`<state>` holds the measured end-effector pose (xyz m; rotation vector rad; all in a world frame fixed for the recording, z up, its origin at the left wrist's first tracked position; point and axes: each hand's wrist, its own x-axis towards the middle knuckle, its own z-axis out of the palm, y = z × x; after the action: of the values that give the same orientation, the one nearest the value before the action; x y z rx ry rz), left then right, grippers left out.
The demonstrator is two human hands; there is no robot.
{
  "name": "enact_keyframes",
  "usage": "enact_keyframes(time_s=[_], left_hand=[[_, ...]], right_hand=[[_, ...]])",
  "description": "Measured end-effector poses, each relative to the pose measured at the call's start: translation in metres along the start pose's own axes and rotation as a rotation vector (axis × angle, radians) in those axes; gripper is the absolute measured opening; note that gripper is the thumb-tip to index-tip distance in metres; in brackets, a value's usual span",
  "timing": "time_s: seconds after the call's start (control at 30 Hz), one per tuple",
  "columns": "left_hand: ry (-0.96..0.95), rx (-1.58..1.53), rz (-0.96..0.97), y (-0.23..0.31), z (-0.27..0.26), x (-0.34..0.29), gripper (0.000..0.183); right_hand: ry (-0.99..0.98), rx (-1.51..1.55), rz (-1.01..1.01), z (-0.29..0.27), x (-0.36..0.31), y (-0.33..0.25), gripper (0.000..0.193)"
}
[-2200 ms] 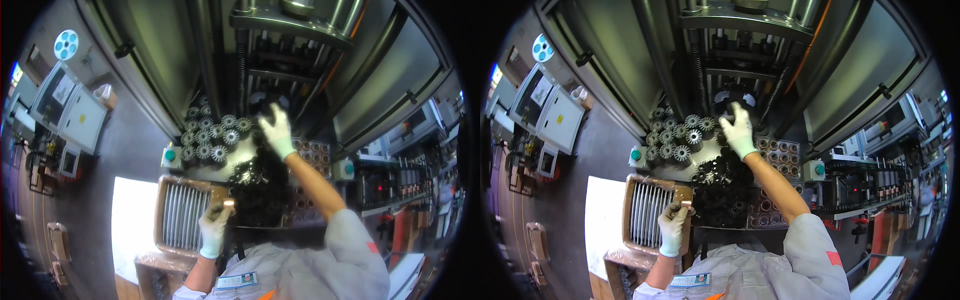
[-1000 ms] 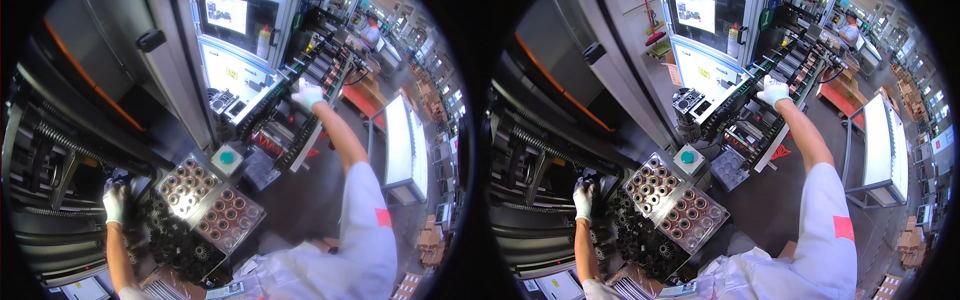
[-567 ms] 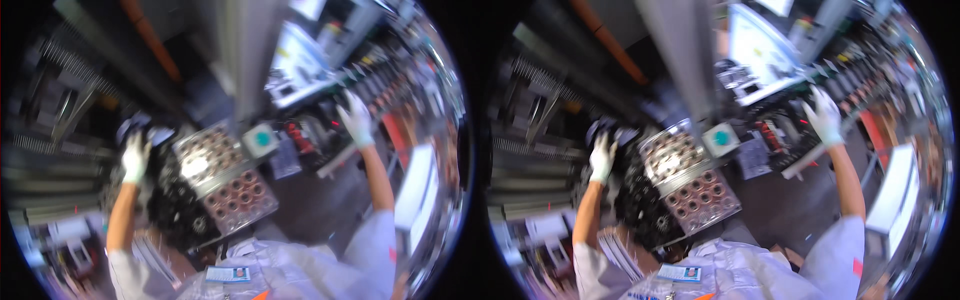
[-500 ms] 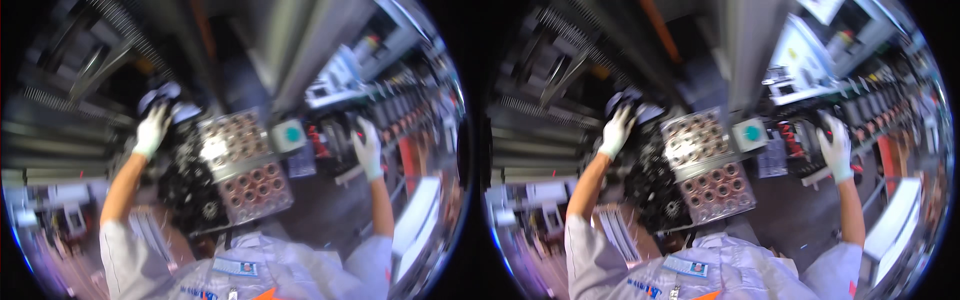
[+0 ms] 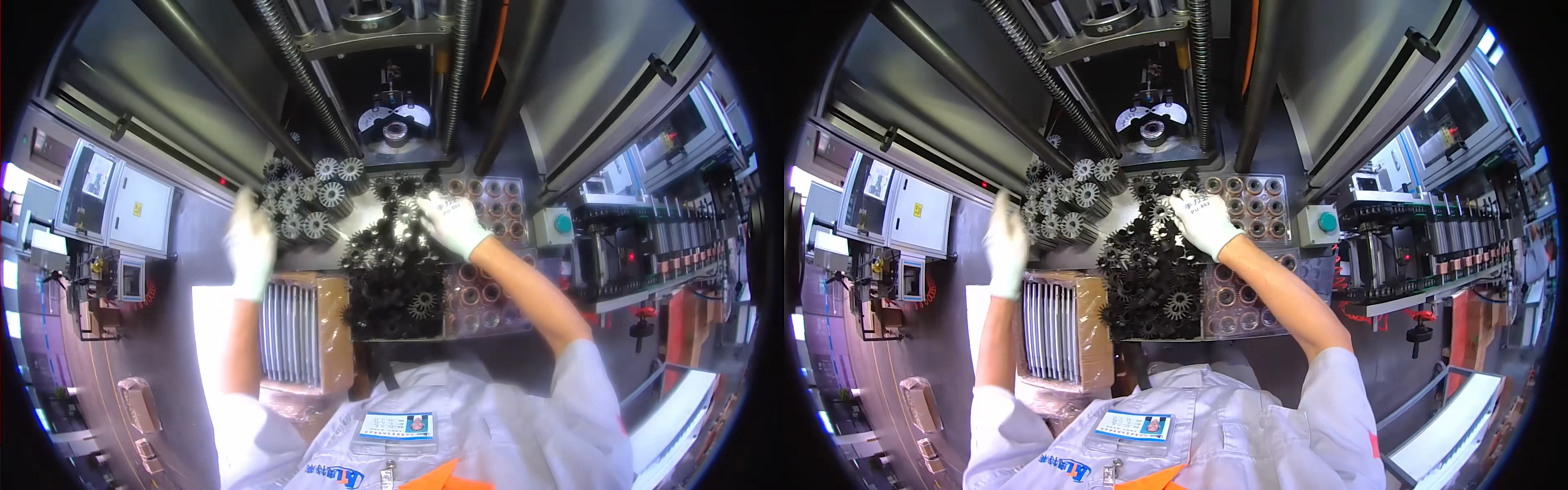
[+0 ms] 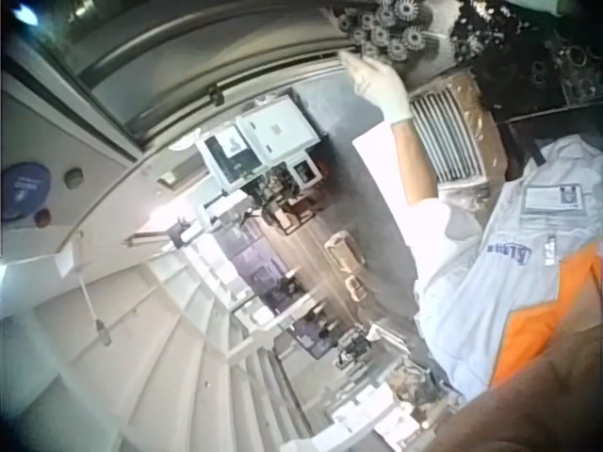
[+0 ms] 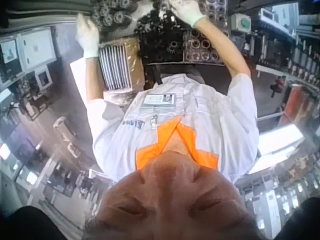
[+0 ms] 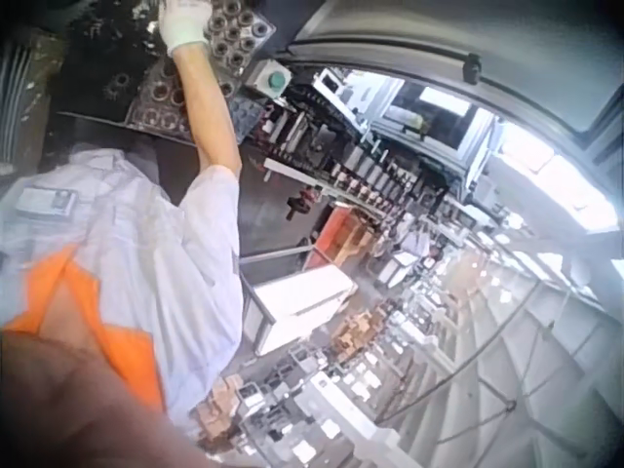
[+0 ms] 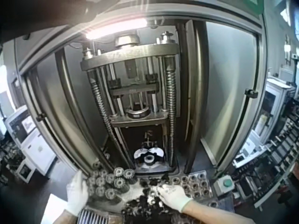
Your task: The person unloads assembled motor rotors from a conveyor into a container, unpacks rotor cores and parts from boxes, and assembles shafts, rotor cores, and commutators using a press machine.
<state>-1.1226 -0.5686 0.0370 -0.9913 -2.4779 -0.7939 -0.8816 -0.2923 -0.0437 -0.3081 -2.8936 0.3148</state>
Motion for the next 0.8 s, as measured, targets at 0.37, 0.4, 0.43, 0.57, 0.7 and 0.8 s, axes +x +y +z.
enact_keyframes(time_s=[0.37, 0.4, 0.43, 0.57, 0.7, 0.8], left_hand=[[-0.226, 0.117, 0.390, -0.017, -0.008, -0.044, 0.046], [-0.283, 0.123, 0.405, -0.019, 0.002, -0.047, 0.045], [-0.299, 0.139, 0.397, -0.019, 0.011, -0.048, 0.043], [-0.286, 0.145, 0.529, -0.028, 0.026, -0.040, 0.043], [-0.352, 0.085, 0.552, -0.019, 0.023, -0.032, 0.045], [-0.390, 0.156, 0.586, -0.012, 0.021, -0.039, 0.044]], right_hand=[[0.169, 0.020, 0.030, -0.011, 0.025, -0.027, 0.012], [0.173, 0.015, 0.035, -0.014, 0.022, -0.029, 0.012], [0.130, 0.237, 0.187, -0.017, 0.017, -0.030, 0.015], [0.040, 0.792, 0.412, -0.038, -0.002, -0.018, 0.022], [0.069, 1.146, 0.435, -0.044, -0.033, -0.012, 0.030], [0.096, 1.289, 0.403, -0.065, -0.034, -0.019, 0.031]])
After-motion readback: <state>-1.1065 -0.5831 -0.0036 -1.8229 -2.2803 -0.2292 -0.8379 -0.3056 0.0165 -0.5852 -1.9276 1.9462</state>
